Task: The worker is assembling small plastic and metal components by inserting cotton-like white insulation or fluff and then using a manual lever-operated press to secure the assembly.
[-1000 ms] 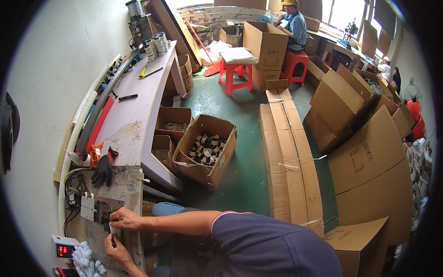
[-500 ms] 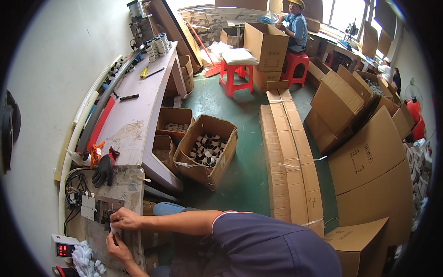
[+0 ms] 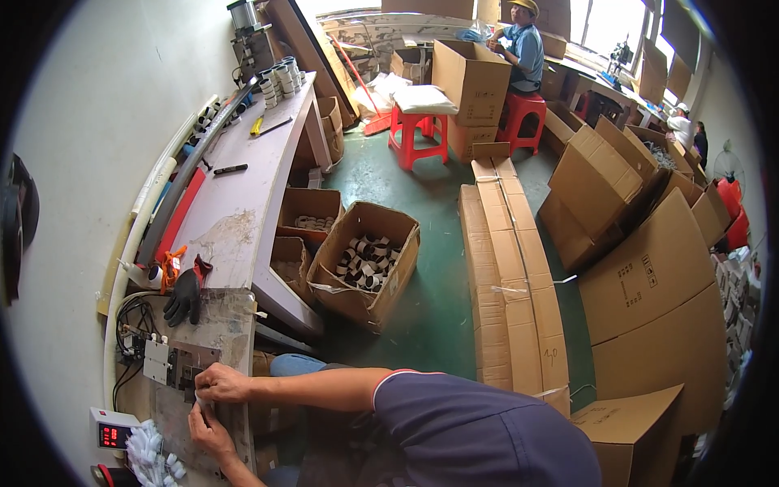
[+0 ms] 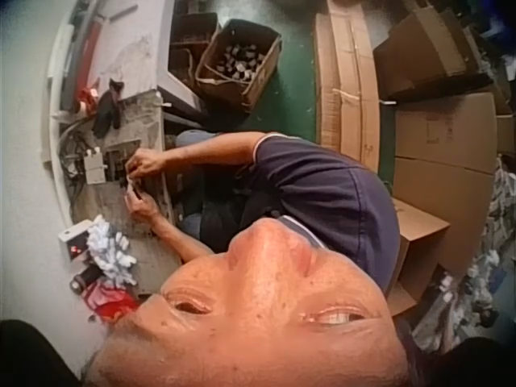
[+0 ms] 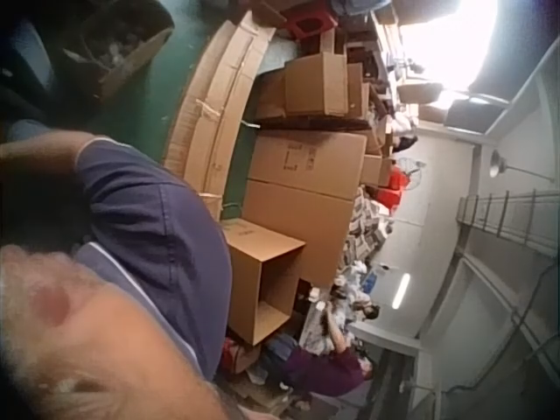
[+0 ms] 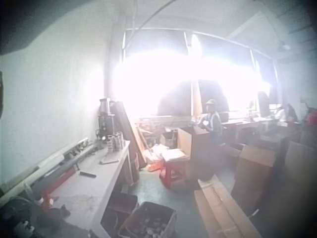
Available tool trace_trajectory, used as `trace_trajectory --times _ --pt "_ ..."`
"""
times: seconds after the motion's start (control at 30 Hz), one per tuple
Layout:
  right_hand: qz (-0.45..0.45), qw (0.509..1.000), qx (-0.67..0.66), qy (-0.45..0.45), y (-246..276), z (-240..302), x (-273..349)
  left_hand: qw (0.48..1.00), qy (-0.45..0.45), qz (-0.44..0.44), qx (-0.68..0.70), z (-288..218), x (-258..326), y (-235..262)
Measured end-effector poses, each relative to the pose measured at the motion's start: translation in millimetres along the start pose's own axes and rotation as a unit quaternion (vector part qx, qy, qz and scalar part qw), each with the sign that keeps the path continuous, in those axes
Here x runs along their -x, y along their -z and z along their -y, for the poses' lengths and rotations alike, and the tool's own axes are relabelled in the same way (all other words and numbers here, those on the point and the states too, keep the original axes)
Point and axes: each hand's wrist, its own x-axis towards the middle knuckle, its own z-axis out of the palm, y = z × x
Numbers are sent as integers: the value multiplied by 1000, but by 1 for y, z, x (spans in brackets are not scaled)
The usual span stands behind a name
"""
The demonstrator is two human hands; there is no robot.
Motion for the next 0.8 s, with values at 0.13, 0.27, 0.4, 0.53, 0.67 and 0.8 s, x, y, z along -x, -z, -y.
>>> trace_trajectory --times 0.13,0.27,0.4,0.53,0.67,0.8 --pt "-29 999 14 1 -5 5 3 1000 -14 -4 -9 10 5 -3" --pt "-30 999 34 2 0 2 5 999 -35 -12 -14 10 4 -10" --pt "-49 998 43 17 -5 -2 1 999 -35 6 -20 5 2 -3" --pt "-30 999 32 -17 -20 -4 -3 997 -41 -12 -59 21 10 3" --pt "-62 997 39 -15 -2 -17 -5 995 -41 -5 -94 7 -6 -14" --pt "-57 987 -57 -141 -5 8 -7 997 -30 -36 -60 8 -10 -8"
